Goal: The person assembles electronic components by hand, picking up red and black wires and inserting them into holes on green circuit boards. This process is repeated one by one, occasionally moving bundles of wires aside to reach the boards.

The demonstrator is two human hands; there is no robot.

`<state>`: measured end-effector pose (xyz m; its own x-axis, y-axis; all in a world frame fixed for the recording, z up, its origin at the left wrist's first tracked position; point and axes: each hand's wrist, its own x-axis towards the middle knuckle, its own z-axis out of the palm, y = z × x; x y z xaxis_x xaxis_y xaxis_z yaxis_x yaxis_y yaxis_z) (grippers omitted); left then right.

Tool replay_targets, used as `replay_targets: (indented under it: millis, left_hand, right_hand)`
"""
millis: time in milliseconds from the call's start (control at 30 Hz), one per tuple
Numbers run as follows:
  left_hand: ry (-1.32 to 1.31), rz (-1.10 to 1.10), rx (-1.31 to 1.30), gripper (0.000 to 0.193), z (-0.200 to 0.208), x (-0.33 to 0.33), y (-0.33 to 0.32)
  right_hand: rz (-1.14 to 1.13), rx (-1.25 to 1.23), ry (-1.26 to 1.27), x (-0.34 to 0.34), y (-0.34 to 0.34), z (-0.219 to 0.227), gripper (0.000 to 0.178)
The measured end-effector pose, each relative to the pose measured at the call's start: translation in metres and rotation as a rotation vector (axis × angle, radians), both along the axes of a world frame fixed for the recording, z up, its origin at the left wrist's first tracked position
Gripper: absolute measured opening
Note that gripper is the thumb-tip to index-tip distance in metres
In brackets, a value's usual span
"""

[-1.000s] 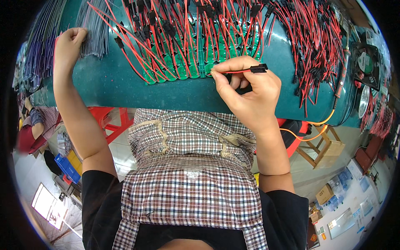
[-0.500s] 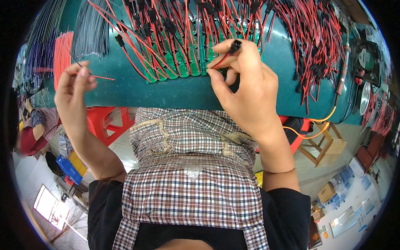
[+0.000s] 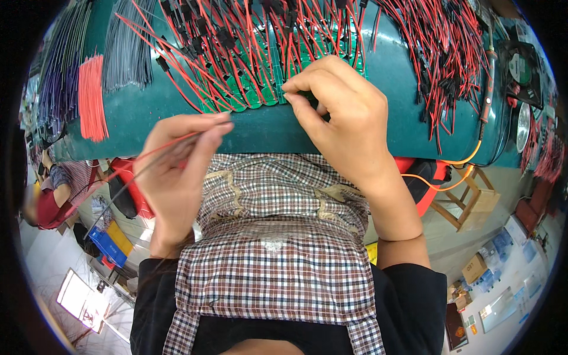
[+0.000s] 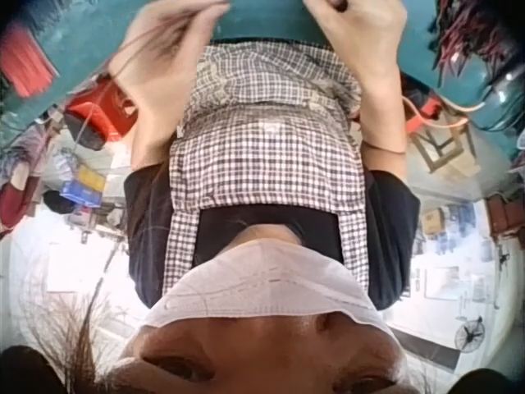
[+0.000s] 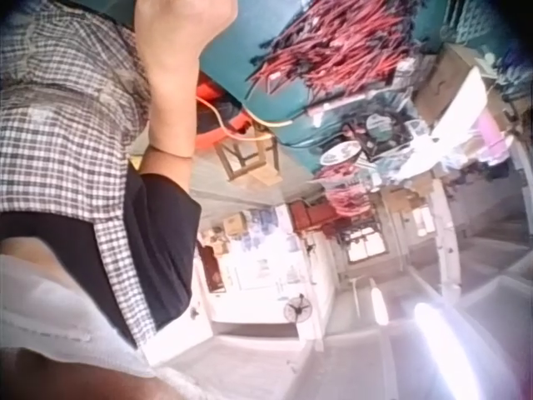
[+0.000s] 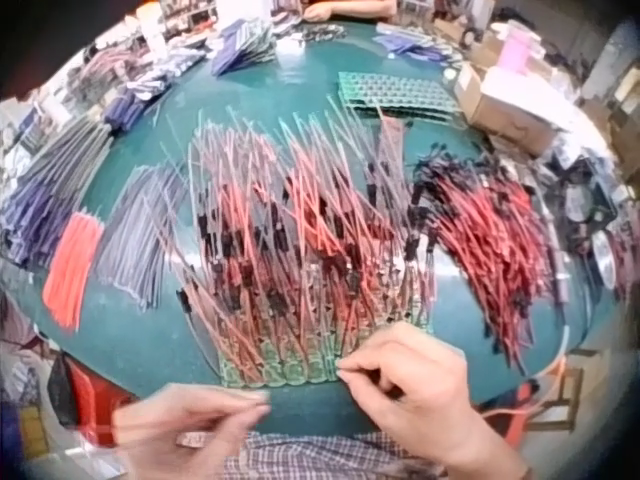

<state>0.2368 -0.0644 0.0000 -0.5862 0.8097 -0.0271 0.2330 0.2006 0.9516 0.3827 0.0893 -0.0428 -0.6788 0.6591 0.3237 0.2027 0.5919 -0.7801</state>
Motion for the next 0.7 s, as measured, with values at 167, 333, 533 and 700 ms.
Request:
replay_targets:
  millis: [167,333,533,700]
  left_hand:
    - [0.261,-0.193,0.056,0.012,-0.017,0.013,0.033]
    - [0.396,-0.066,0.131,0.021,-0.038,0.026,0.046]
    - [0.418,-0.065,0.109,0.022,-0.041,0.028,0.047]
    - [0.439,-0.058,0.123,0.022,-0.043,0.028,0.047]
  right_hand:
    - [0.057,-0.013,-0.013,0.006,0.003,0.006,0.017]
    - [-0.374,0.247,-0.132,0.041,0.044,0.02,0.015]
    - [-0.6,0.296,-0.402,0.058,0.071,0.003,0.016]
    - [-0.656,0.195,-0.32,0.057,0.072,0.0,0.013]
